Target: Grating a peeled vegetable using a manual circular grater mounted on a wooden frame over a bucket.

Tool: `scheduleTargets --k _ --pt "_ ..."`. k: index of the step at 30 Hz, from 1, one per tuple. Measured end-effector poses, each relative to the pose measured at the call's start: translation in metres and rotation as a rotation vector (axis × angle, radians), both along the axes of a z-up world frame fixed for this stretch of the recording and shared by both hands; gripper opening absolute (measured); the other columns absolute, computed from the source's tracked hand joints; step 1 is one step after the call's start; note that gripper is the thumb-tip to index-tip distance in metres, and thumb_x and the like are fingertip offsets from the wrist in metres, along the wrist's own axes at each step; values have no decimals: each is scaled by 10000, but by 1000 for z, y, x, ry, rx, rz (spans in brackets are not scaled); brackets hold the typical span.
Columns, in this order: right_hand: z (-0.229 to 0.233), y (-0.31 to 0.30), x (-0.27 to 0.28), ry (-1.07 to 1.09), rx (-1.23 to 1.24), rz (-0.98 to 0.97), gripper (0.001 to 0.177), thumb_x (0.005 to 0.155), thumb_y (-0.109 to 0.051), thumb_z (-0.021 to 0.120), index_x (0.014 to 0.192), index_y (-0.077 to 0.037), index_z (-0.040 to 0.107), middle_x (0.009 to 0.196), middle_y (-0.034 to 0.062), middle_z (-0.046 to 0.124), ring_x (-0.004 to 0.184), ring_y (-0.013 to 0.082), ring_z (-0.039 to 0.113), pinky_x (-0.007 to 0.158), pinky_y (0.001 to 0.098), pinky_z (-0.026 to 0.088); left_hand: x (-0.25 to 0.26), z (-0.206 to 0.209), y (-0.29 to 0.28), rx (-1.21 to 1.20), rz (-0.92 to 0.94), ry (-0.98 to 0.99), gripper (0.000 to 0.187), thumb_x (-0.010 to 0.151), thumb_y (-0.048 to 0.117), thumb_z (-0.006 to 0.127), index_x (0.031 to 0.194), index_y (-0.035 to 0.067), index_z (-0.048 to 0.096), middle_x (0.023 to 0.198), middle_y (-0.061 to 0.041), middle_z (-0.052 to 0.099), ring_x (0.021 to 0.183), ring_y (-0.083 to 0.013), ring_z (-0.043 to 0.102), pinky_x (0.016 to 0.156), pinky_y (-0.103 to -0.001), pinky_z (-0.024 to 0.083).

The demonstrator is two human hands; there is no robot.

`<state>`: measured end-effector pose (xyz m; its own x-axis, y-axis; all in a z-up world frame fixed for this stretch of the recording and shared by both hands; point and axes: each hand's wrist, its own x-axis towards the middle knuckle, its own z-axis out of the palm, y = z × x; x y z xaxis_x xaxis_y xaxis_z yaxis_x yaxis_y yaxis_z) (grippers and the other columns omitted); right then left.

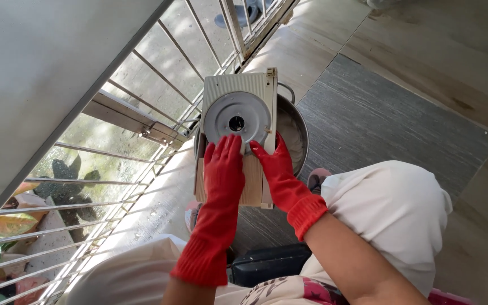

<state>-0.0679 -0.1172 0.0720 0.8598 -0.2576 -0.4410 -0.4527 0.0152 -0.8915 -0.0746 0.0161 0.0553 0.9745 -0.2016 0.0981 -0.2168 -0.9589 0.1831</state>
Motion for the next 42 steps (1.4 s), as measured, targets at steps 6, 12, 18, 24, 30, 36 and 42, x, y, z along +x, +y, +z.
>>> scheduleTargets --k 6,12,18,24,30,36,42 --pt "15 2 -4 -32 -2 14 834 880 -535 725 1516 -108 394 1482 221 502 1378 396 487 1161 507 369 -66 2 17 20 -19 -7 464 967 135 574 1426 142 512 1448 -141 550 1428 -296 418 1220 -520 183" --pt "4 -4 -1 -39 26 8 874 851 -555 749 1535 -143 394 1488 169 518 1364 335 510 1161 485 395 15 -6 -5 16 21 -86 463 952 86 623 1406 129 539 1430 -129 583 1410 -289 461 1231 -501 196" --pt "4 0 0 10 12 2 888 835 -594 741 1531 -168 392 1488 165 519 1358 348 520 1148 490 406 -14 1 5 -34 -19 -57 396 965 125 576 1361 138 567 1377 -132 615 1380 -281 492 1205 -500 233" --pt "19 -1 -4 -2 0 6 852 871 -558 720 1531 -137 382 1491 199 504 1362 384 509 1148 514 389 -52 6 22 -106 -46 37 420 967 120 572 1387 137 558 1404 -136 596 1395 -289 473 1210 -504 229" --pt "6 1 -1 -5 6 9 880 851 -604 722 1532 -169 373 1512 185 485 1386 380 484 1165 516 363 -49 62 28 -420 233 42 320 1023 201 540 1328 133 608 1236 -138 686 1151 -322 652 1015 -497 495" --pt "-20 -4 0 -7 -43 12 890 835 -638 739 1524 -202 384 1495 133 510 1370 337 506 1158 484 377 -37 40 18 -182 200 42 237 933 272 703 1154 184 709 1019 -76 744 926 -251 729 817 -424 607" --pt "14 1 -8 -21 1 10 901 856 -577 736 1541 -128 359 1524 194 466 1406 396 452 1179 524 341 -40 37 17 -227 -72 -53 200 885 155 727 1085 161 717 1000 -85 749 945 -240 730 915 -402 578"
